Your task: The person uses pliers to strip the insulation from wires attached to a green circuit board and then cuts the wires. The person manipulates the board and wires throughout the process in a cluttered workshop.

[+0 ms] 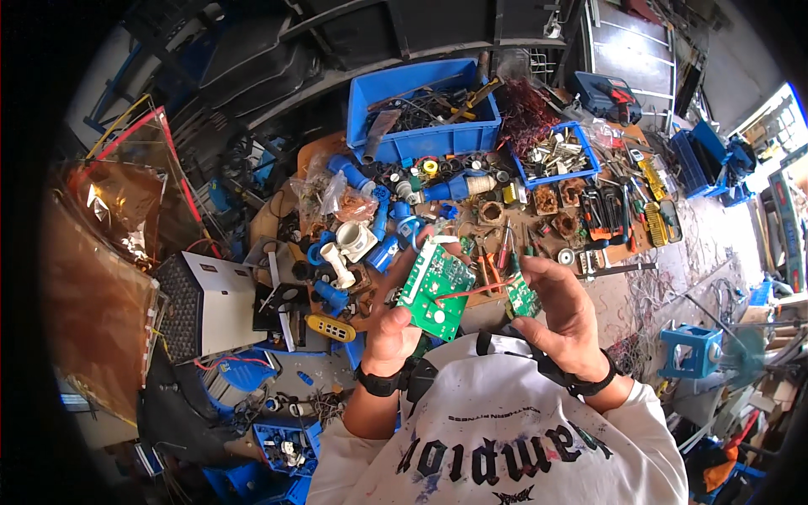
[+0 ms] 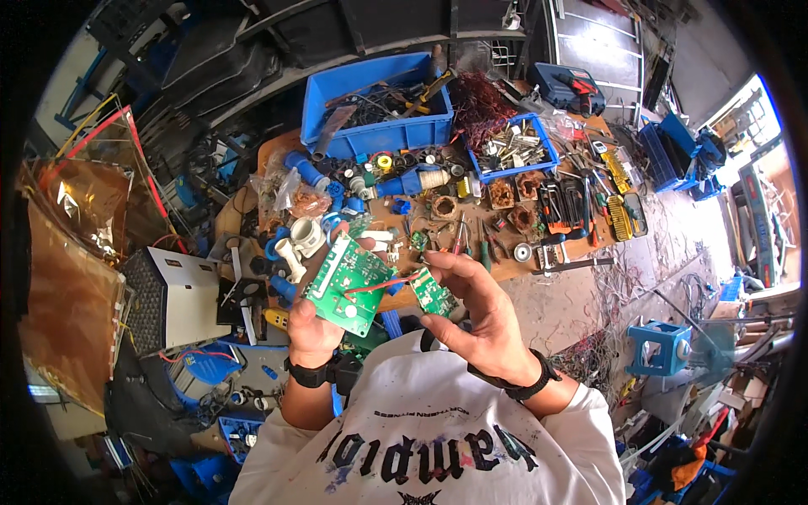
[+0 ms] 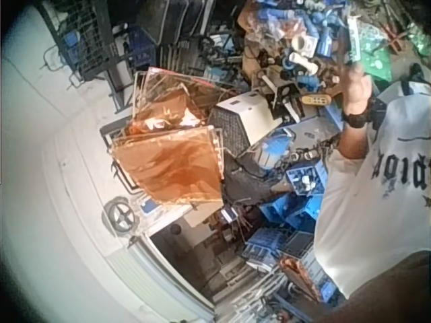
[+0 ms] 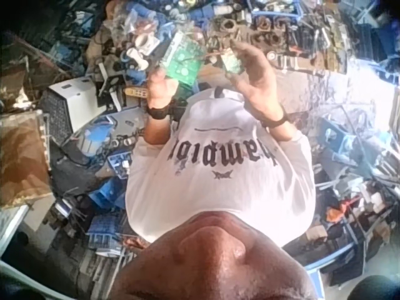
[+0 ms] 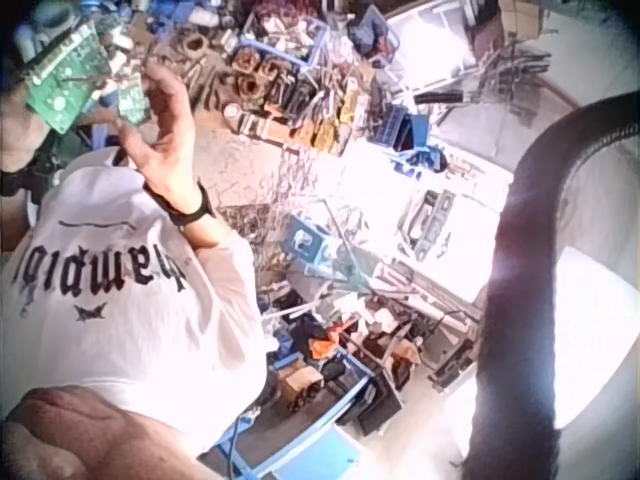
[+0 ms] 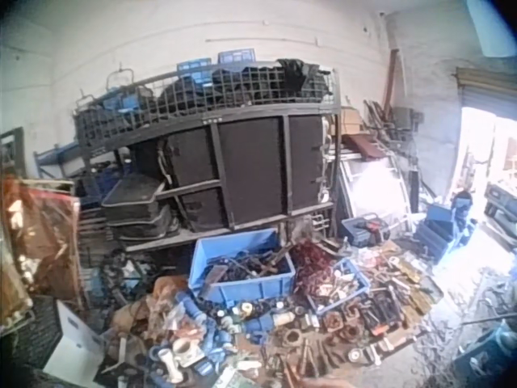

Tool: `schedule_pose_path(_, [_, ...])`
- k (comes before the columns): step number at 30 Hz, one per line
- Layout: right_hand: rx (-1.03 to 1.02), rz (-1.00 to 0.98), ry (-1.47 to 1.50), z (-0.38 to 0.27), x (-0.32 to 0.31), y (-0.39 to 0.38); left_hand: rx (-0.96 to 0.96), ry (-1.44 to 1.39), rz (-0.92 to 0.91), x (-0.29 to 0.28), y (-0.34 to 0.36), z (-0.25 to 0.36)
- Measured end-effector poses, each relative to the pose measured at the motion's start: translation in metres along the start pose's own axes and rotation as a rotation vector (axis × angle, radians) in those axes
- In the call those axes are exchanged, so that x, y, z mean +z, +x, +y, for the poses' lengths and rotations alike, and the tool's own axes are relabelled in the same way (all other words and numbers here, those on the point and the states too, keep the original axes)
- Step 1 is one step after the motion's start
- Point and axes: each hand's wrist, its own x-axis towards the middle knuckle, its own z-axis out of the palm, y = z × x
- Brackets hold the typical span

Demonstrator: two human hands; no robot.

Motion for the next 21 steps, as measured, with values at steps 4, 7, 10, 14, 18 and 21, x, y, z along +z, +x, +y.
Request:
schedule_pose_path(4, [0.021,-0.019,0.06,0.002,0.005,-0.005,0.014,0.003,-0.036,0.003,-0.003,0.001])
schedule_pose_path(7, [0.018,-0.035,0.117,0.002,0.007,-0.005,0.033,0.027,-0.078,0.007,-0.003,0.002])
schedule_pose_path(10, [0.097,0.076,0.0,0.003,0.003,0.004,0.035,0.216,-0.143,0.004,-0.008,0.008])
schedule_pose_path(14, [0.232,-0.02,0.018,0.011,-0.007,0.015,0.054,0.321,-0.265,0.001,-0.011,0.013])
schedule_pose_path(18, [0.41,-0.21,0.129,0.01,-0.007,0.028,0.122,0.793,-0.581,0.004,-0.002,0.04])
schedule_pose_path(21, [0.556,-0.188,0.258,0.012,-0.004,0.039,0.126,1.109,-0.6,0.017,-0.007,0.049])
